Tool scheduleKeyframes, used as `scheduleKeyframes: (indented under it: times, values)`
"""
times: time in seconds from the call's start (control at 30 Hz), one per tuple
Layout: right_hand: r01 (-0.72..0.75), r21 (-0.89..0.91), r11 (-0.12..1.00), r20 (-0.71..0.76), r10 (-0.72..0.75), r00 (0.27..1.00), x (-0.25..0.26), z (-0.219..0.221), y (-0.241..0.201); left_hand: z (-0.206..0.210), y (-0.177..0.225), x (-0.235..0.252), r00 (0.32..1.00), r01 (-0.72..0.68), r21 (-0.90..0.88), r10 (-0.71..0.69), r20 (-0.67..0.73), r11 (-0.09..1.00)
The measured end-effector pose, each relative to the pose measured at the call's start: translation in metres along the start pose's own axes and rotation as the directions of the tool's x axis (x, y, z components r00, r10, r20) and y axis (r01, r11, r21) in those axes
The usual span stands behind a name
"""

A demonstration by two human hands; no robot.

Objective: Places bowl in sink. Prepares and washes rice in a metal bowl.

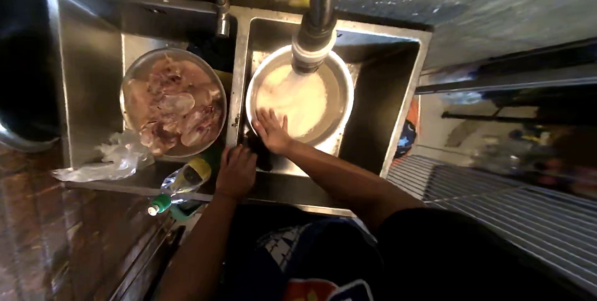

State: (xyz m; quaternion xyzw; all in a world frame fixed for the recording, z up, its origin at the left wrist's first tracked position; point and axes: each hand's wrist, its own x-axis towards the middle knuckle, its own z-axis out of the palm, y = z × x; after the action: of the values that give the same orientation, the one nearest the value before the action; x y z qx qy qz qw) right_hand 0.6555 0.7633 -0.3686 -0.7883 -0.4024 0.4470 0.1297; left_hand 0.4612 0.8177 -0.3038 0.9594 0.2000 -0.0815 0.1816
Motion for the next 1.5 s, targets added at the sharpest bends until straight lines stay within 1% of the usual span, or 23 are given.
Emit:
scheduleKeyframes:
  times: [0.07,0.17,0.3,0.37,0.43,0.53,0.6,0.67,0.73,0.8,0.87,0.93,0.97,1.0,1.07,1.1,1.17,1.2,1.27,1.3,1.37,1.4,1.5]
  values:
    - [0.142,-0.163,0.976,0.171,-0.114,0.979,-0.033,-0.011,0.038,-0.003,0.0,0.0,1.0,-0.014,-0.02,0.014,-0.005,1.0]
    - [0.342,-0.361,0.868,0.382,-0.197,0.903,-0.056,-0.055,0.098,0.0,-0.003,-0.001,0.999,-0.023,-0.052,0.022,-0.031,0.998]
    - [0.476,-0.543,0.692,0.562,-0.122,0.818,-0.04,-0.139,0.141,-0.003,-0.001,0.001,1.0,-0.016,-0.059,0.016,-0.003,0.998]
    - [0.533,-0.651,0.539,0.597,-0.069,0.799,-0.018,-0.179,0.139,-0.001,-0.002,0.002,0.998,-0.036,-0.047,0.034,-0.057,0.998]
    - [0.566,-0.713,0.413,0.585,-0.094,0.806,0.008,-0.204,0.127,0.003,-0.003,0.001,0.993,-0.052,-0.027,0.049,-0.109,0.998]
    - [0.386,-0.805,0.451,0.424,-0.02,0.906,0.035,-0.213,0.064,-0.001,-0.003,0.0,0.997,-0.041,-0.049,0.038,-0.074,0.998]
    - [0.321,-0.815,0.482,0.366,0.0,0.931,0.039,-0.206,0.022,-0.001,-0.002,0.0,0.998,-0.036,-0.061,0.033,-0.055,0.997]
    - [0.268,-0.802,0.534,0.321,0.006,0.947,0.046,-0.192,0.012,0.001,-0.002,-0.001,0.998,-0.029,-0.065,0.025,-0.063,0.997]
    - [0.153,-0.77,0.62,0.253,0.075,0.965,0.047,-0.181,0.017,0.001,-0.001,-0.001,0.997,-0.028,-0.073,0.023,-0.07,0.997]
    - [0.038,-0.695,0.718,0.149,0.092,0.985,0.044,-0.166,0.048,0.001,-0.002,-0.001,0.998,-0.031,-0.083,0.026,-0.063,0.996]
    - [-0.067,-0.54,0.839,-0.018,0.068,0.998,0.028,-0.143,0.085,0.002,-0.004,-0.003,0.998,-0.037,-0.094,0.031,-0.062,0.995]
    - [-0.182,-0.385,0.905,-0.203,0.11,0.973,0.0,-0.108,0.108,0.002,-0.004,-0.002,0.997,-0.039,-0.095,0.032,-0.065,0.995]
    - [-0.252,-0.303,0.919,-0.253,0.177,0.951,-0.014,-0.089,0.107,0.003,-0.004,-0.001,0.996,-0.043,-0.094,0.036,-0.082,0.995]
    - [-0.338,-0.193,0.921,-0.265,0.283,0.922,-0.026,-0.071,0.097,0.003,-0.004,-0.001,0.995,-0.047,-0.099,0.038,-0.091,0.994]
    - [-0.473,0.13,0.871,-0.146,0.489,0.86,-0.043,-0.044,0.058,0.004,-0.004,-0.002,0.993,-0.051,-0.103,0.04,-0.108,0.993]
    - [-0.496,0.296,0.816,-0.056,0.534,0.844,-0.046,-0.035,0.04,0.005,-0.004,-0.003,0.994,-0.049,-0.102,0.038,-0.107,0.994]
    - [-0.487,0.5,0.716,0.101,0.51,0.854,-0.043,-0.033,0.016,0.007,-0.005,-0.003,0.99,-0.057,-0.085,0.045,-0.134,0.995]
    - [-0.461,0.546,0.699,0.105,0.489,0.866,-0.039,-0.041,0.009,0.008,-0.005,-0.003,0.987,-0.064,-0.075,0.052,-0.149,0.995]
    - [-0.431,0.616,0.659,-0.027,0.564,0.825,-0.033,-0.06,0.012,0.01,-0.005,-0.005,0.986,-0.067,-0.065,0.056,-0.16,0.996]
    - [-0.435,0.665,0.607,-0.096,0.647,0.757,-0.028,-0.069,0.018,0.011,-0.006,-0.006,0.985,-0.068,-0.063,0.057,-0.162,0.996]
    - [-0.491,0.73,0.475,-0.134,0.805,0.578,-0.015,-0.087,0.035,0.009,-0.006,-0.004,0.986,-0.067,-0.059,0.057,-0.154,0.996]
    - [-0.519,0.714,0.471,-0.153,0.827,0.54,-0.007,-0.095,0.042,0.009,-0.006,-0.003,0.988,-0.065,-0.059,0.056,-0.146,0.996]
    - [-0.541,0.578,0.611,-0.283,0.771,0.57,0.034,-0.107,0.056,0.011,-0.006,-0.005,0.985,-0.068,-0.064,0.057,-0.164,0.996]
